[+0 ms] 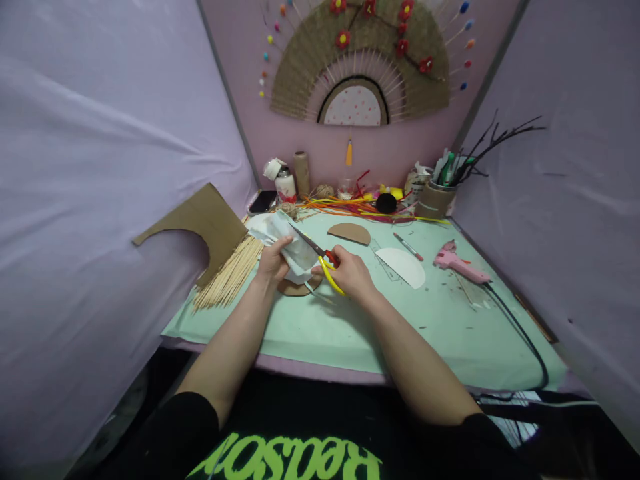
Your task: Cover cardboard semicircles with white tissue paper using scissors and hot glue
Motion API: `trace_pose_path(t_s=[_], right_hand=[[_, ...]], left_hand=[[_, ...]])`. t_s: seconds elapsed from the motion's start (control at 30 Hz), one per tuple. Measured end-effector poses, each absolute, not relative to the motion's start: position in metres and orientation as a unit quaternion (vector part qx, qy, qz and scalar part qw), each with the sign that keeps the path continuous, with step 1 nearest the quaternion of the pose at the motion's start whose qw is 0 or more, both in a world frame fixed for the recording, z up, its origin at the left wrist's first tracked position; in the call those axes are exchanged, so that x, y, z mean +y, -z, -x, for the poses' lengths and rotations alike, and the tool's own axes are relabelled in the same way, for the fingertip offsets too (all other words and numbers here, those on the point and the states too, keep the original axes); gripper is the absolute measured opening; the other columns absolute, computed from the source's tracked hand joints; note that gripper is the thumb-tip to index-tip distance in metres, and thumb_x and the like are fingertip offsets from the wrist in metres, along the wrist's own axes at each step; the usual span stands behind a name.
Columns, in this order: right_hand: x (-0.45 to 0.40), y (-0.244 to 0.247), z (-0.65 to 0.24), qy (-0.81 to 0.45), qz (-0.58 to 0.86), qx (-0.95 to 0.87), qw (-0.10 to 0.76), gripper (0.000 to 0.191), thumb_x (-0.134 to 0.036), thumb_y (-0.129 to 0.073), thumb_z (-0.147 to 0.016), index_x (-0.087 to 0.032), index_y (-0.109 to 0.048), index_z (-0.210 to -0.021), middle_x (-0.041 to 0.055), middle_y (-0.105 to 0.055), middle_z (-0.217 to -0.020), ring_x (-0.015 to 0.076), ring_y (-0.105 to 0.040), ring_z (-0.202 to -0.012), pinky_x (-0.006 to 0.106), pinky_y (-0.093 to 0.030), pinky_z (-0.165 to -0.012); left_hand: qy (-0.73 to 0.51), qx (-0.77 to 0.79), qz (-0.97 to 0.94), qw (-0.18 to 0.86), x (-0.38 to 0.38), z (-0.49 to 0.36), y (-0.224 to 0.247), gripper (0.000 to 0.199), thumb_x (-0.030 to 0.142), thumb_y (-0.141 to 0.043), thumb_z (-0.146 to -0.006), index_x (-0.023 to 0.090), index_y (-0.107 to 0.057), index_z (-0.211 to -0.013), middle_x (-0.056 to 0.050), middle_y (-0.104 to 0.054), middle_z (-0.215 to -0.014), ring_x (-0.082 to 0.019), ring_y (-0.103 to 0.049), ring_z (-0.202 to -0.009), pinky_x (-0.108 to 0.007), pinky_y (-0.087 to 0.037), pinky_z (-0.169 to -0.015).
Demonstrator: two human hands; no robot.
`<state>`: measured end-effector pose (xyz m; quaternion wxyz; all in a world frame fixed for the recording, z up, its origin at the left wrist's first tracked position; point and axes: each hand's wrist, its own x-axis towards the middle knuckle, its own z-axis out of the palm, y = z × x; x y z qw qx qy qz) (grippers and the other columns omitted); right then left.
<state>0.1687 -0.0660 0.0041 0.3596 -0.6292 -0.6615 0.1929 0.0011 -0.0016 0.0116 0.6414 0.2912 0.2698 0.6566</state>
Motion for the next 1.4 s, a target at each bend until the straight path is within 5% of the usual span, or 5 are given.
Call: trace_pose_path(t_s=[0.43,0.6,0.7,0.97,1.4], right_hand=[[-0.066,-0.006,-0.171,-0.162,0.652,-0.651,0.353,0.050,-0.069,-0.061,-0.069,-0.023,-0.042,-0.064,-0.0036,-0.050,-0.058,0.0138,-0.038,-0.055,0.026,-0.023,-0.053],[-0.060,-0.002,-0.181,-0.162,0.664,-0.626,0.375,0.052,-0.071,-0.062,-0.069,-0.023,-0.044,-0.064,-0.0033,-0.051,-0.058,0.0139,-0.040,-0.056,0.026,-0.024,-0.053],[-0.058,-0.002,-0.187,-0.174,0.669,-0.614,0.381,0.053,-0.072,-0.062,-0.068,-0.023,-0.043,-0.064,-0.0034,-0.051,-0.057,0.0139,-0.040,-0.056,0.026,-0.026,-0.053],[-0.059,-0.009,-0.188,-0.230,0.680,-0.605,0.344,0.048,-0.067,-0.063,-0.068,-0.024,-0.042,-0.063,-0.0037,-0.049,-0.055,0.0147,-0.041,-0.053,0.025,-0.027,-0.051],[-0.058,-0.020,-0.178,-0.345,0.691,-0.578,0.263,0.036,-0.046,-0.068,-0.062,-0.025,-0.039,-0.064,-0.0045,-0.052,-0.057,0.0159,-0.042,-0.054,0.024,-0.030,-0.050]], left_hand=[[-0.648,0.292,-0.277,0.646,0.001,-0.004,-0.010,0.042,0.016,-0.083,-0.053,0.017,-0.070,-0.093,-0.004,-0.076,-0.084,-0.024,-0.071,-0.093,-0.037,-0.052,-0.093],[-0.421,0.399,-0.441,0.684,0.010,0.033,-0.015,0.034,0.041,-0.084,-0.061,0.018,-0.073,-0.084,-0.010,-0.076,-0.077,-0.026,-0.073,-0.071,-0.035,-0.058,-0.070],[-0.352,0.453,-0.530,0.624,0.048,0.074,-0.031,0.029,0.026,-0.090,-0.048,0.021,-0.071,-0.069,-0.008,-0.072,-0.062,-0.024,-0.071,-0.061,-0.030,-0.056,-0.060],[-0.314,0.725,-0.575,0.210,0.220,0.087,-0.077,0.028,0.015,-0.080,-0.054,0.016,-0.066,-0.079,-0.021,-0.070,-0.106,-0.043,-0.056,-0.121,-0.048,-0.044,-0.098],[-0.201,0.816,-0.536,0.077,0.319,0.068,-0.025,0.066,0.044,-0.083,-0.056,0.015,-0.060,-0.111,-0.028,-0.053,-0.135,-0.044,-0.040,-0.132,-0.054,-0.035,-0.099]])
